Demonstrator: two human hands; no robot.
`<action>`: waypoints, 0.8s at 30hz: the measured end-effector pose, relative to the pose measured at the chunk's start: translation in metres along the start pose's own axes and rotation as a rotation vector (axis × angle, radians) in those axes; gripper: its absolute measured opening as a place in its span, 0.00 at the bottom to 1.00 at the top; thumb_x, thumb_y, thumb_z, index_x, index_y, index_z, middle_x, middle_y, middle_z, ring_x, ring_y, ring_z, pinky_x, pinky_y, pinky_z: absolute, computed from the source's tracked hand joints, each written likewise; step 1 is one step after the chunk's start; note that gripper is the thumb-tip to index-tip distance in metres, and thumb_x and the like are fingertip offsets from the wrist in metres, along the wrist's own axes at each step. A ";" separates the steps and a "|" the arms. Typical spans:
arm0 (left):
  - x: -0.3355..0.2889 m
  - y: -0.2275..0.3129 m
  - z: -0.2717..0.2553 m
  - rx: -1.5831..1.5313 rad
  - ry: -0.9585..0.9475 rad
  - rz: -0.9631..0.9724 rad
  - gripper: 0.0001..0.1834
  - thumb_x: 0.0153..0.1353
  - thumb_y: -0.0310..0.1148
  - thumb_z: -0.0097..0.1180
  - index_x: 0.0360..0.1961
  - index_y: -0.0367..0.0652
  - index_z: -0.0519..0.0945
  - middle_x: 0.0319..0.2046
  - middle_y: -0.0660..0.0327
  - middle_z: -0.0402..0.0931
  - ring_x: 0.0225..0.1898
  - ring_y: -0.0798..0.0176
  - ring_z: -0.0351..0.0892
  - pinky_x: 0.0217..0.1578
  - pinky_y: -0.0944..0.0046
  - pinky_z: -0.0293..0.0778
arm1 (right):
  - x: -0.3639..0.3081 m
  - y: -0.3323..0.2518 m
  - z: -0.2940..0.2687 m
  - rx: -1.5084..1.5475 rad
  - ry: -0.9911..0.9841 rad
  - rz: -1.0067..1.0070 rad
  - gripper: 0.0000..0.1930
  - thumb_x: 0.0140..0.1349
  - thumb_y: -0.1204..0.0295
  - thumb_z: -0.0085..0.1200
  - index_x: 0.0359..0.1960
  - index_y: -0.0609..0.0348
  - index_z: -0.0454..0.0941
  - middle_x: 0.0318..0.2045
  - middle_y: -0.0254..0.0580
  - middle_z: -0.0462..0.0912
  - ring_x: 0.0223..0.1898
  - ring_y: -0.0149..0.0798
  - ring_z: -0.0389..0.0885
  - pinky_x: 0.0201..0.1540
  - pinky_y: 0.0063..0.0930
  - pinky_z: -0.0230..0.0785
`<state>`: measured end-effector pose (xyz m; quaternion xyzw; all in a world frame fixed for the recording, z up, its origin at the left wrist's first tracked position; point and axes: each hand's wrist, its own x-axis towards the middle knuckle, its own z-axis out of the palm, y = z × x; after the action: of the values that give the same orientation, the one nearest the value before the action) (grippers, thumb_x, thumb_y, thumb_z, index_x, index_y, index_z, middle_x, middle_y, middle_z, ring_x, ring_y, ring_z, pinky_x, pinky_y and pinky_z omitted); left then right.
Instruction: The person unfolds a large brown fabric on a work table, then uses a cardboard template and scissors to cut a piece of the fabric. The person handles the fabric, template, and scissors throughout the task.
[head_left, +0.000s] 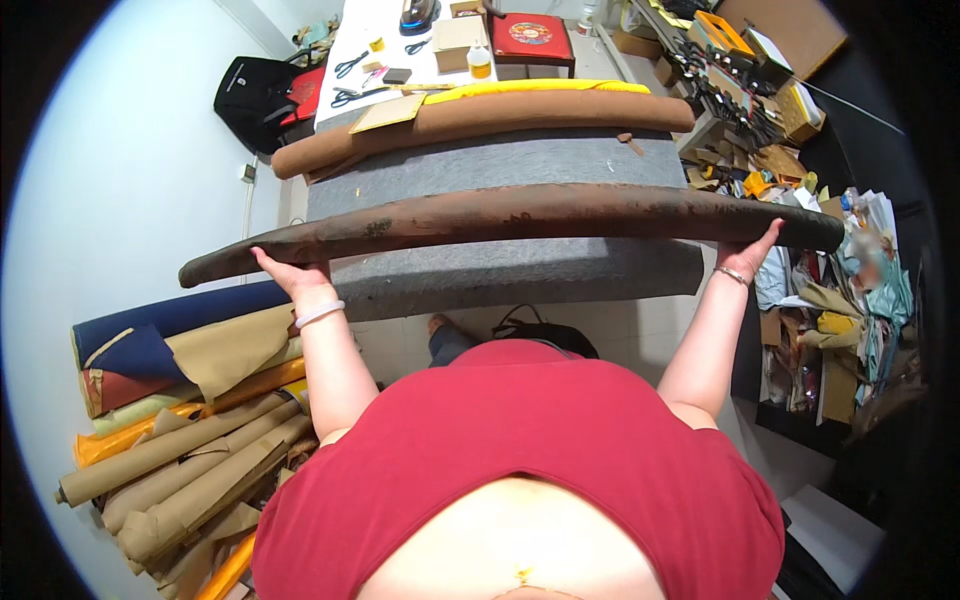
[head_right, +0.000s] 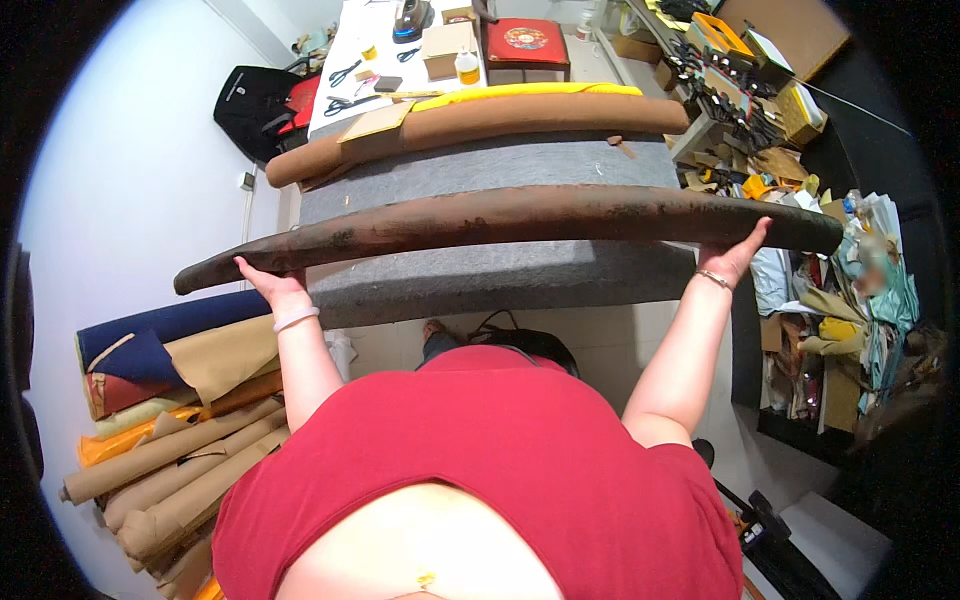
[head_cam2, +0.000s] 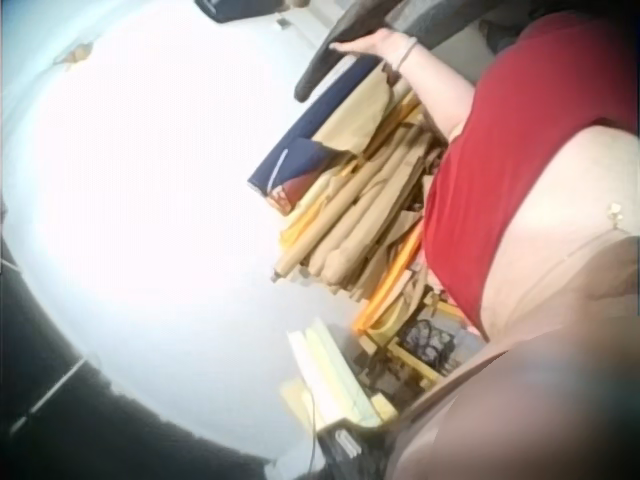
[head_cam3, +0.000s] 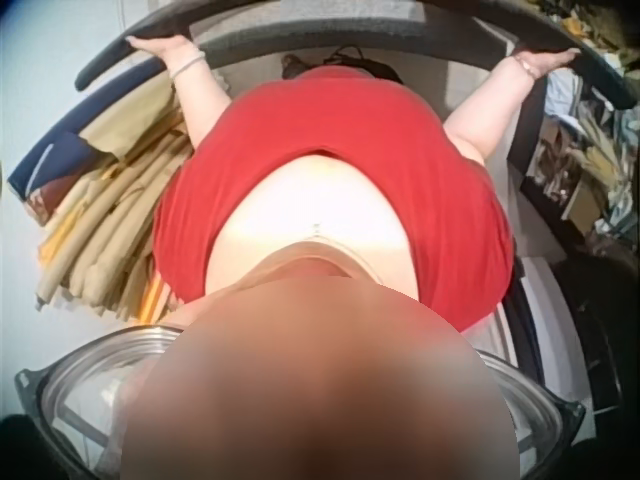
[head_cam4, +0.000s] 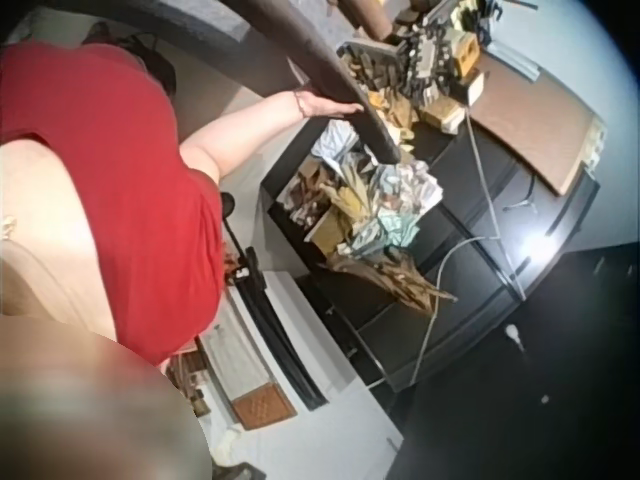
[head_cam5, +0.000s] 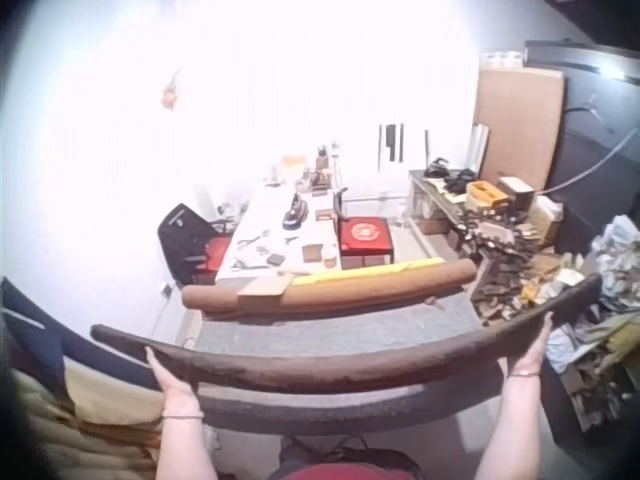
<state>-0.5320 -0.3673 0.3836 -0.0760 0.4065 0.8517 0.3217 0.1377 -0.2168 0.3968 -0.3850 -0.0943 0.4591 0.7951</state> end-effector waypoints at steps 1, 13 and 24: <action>0.004 0.002 0.001 -0.003 -0.011 -0.010 0.40 0.61 0.70 0.57 0.65 0.54 0.73 0.61 0.58 0.74 0.60 0.51 0.74 0.56 0.43 0.77 | 0.002 -0.003 0.002 -0.005 0.021 -0.015 0.47 0.54 0.36 0.68 0.70 0.48 0.69 0.65 0.42 0.75 0.64 0.49 0.73 0.68 0.53 0.65; 0.039 -0.026 -0.071 0.212 0.266 -0.142 0.42 0.61 0.69 0.55 0.66 0.51 0.73 0.66 0.55 0.73 0.63 0.46 0.73 0.64 0.40 0.68 | 0.061 0.011 0.013 -0.167 0.068 0.247 0.37 0.58 0.45 0.70 0.65 0.51 0.76 0.66 0.43 0.77 0.67 0.50 0.74 0.73 0.57 0.59; 0.036 0.008 -0.011 0.059 -0.110 0.217 0.54 0.60 0.79 0.48 0.76 0.53 0.58 0.74 0.53 0.57 0.71 0.42 0.63 0.68 0.34 0.66 | 0.067 0.028 0.012 0.015 -0.026 0.094 0.38 0.55 0.36 0.67 0.60 0.49 0.79 0.57 0.40 0.83 0.58 0.51 0.80 0.62 0.56 0.73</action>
<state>-0.5671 -0.3615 0.3676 0.0250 0.4190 0.8721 0.2514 0.1510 -0.1491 0.3722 -0.3772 -0.0831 0.5016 0.7741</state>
